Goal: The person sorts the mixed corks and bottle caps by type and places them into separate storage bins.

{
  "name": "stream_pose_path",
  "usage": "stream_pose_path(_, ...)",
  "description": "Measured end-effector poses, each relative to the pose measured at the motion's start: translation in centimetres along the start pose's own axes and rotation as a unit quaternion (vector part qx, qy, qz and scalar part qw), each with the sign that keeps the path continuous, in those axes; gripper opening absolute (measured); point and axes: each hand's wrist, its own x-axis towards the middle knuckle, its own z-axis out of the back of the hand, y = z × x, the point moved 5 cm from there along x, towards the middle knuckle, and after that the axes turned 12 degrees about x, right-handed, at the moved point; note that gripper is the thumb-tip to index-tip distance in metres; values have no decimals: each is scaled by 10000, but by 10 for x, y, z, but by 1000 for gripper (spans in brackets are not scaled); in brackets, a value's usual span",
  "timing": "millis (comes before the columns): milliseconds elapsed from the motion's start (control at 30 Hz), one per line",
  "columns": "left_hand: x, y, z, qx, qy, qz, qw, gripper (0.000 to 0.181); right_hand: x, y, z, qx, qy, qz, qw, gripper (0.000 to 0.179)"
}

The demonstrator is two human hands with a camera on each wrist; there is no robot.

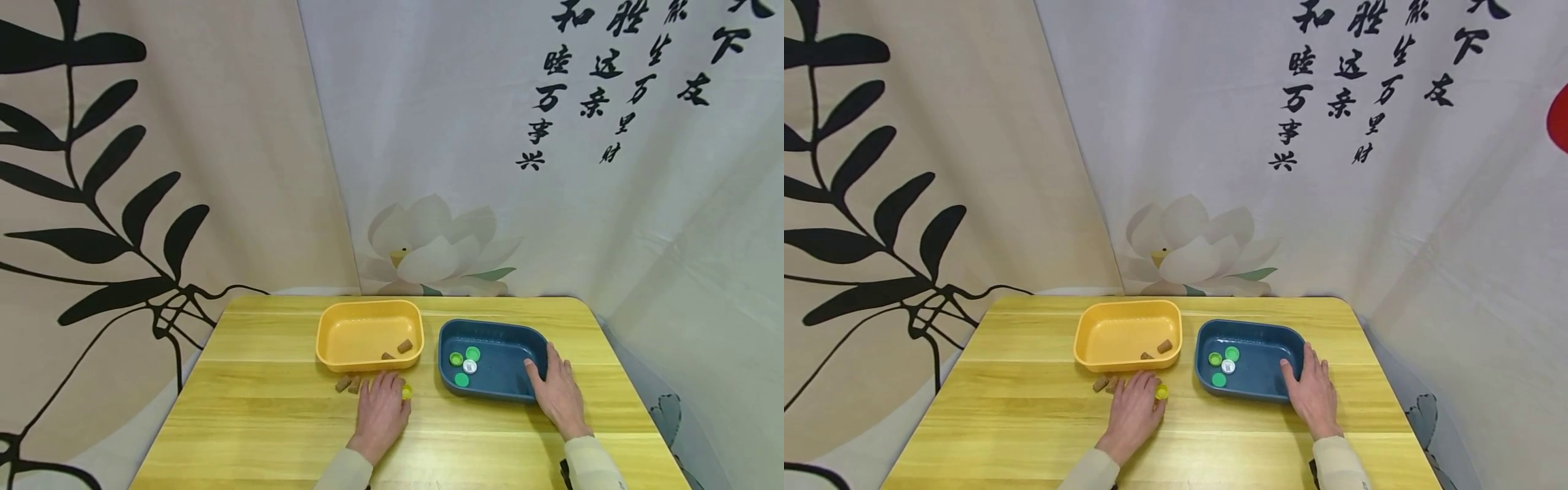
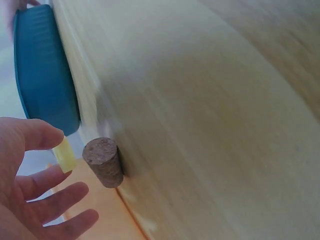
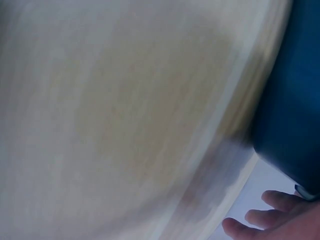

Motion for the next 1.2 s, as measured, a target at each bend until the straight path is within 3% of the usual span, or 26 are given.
stream_pose_path(300,2,-4,10,85,-266,-147,9995,35,0,0,1,-11,-18,10,10000,92)
stream_pose_path(900,14,-22,44,0,-401,-275,9988,39,-1,0,0,-58,62,-15,10000,92)
stream_pose_path(1200,26,-40,55,-68,-522,-450,9976,37,-1,0,-1,-14,112,-57,9999,93)
